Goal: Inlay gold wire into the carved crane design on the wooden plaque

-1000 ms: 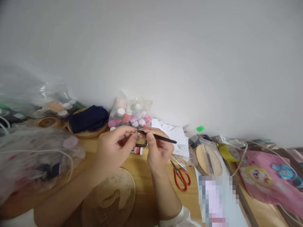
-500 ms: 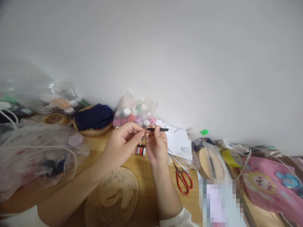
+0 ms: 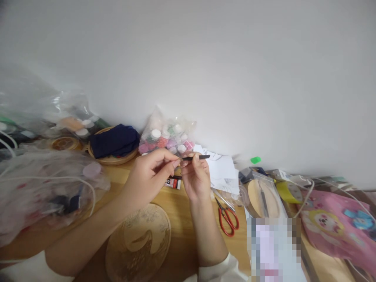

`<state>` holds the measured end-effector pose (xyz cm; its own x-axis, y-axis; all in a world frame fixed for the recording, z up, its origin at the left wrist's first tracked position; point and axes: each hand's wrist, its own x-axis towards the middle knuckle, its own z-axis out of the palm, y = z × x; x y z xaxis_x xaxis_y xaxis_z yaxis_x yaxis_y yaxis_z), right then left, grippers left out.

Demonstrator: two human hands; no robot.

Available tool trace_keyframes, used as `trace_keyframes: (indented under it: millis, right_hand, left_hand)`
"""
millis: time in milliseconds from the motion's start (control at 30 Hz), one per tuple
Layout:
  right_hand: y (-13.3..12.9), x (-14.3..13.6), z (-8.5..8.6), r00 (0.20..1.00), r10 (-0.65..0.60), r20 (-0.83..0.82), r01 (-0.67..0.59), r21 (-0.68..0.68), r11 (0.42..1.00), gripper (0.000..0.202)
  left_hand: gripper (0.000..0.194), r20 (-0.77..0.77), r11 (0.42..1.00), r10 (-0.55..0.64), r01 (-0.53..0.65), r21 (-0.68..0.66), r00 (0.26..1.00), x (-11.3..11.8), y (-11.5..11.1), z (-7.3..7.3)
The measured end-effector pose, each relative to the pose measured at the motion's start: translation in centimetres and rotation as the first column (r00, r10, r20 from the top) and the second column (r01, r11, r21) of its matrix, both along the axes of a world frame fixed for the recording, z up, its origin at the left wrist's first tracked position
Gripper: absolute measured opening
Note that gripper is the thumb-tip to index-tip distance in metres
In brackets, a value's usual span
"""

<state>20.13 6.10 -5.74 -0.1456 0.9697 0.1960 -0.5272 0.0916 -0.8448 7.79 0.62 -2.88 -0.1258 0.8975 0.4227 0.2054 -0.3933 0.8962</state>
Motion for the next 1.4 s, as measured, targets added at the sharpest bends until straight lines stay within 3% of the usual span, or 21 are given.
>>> trace_keyframes:
  millis: [233,433,800,933,1033,1133,1233,1300,1400]
  right_hand:
    - [0.0,0.6,0.2,0.996,0.085,0.017,-0.085,-0.008,0.996,0.017]
    - [0.0,1.0,0.6,0.992,0.126,0.018,-0.125,-0.067,0.990,0.018]
    - [0.0,1.2,0.8,0.984,0.178,-0.029,-0.181,-0.155,0.971,0.022]
    - [-0.1,1.0,0.8,0.989,0.145,0.026,-0.141,-0.125,0.982,0.023]
    - [0.0,0.8,0.6,0.996,0.048,0.075,-0.044,-0.053,0.998,0.025]
    - [0.4,0.7,0.3,0.997,-0.023,0.075,0.022,0.011,1.000,0.026]
    - [0.6,0.8,0.4,0.995,-0.061,0.074,0.056,0.067,0.996,0.025]
    - [0.4,0.9,0.8,0.994,-0.084,0.069,0.077,0.104,0.992,0.021]
    - [-0.6,1.1,1.4,0.973,-0.208,0.103,0.184,0.207,0.961,0.011]
  left_hand:
    - [0.013,-0.221,0.982,0.084,-0.043,0.183,0.972,-0.5,0.3,-0.1]
    - [0.013,-0.300,0.956,0.087,0.005,0.294,0.950,-1.1,0.6,-0.4]
    - [0.013,-0.351,0.952,0.086,0.027,0.306,0.933,-1.4,0.5,-0.3]
    - [0.014,-0.348,0.960,0.073,0.029,0.278,0.935,-1.3,0.4,-0.1]
    - [0.014,-0.288,0.977,0.072,-0.010,0.212,0.955,-1.2,0.3,0.1]
    - [0.012,-0.115,0.998,0.026,-0.020,0.052,0.993,-1.3,0.5,0.4]
    - [0.011,0.198,0.980,-0.124,0.151,-0.126,0.972,-1.7,0.9,0.8]
    - [0.014,0.384,0.924,-0.216,0.315,-0.217,0.898,-2.0,1.2,0.8]
    - [0.019,0.570,0.824,-0.250,0.481,-0.299,0.783,-2.5,1.5,0.9]
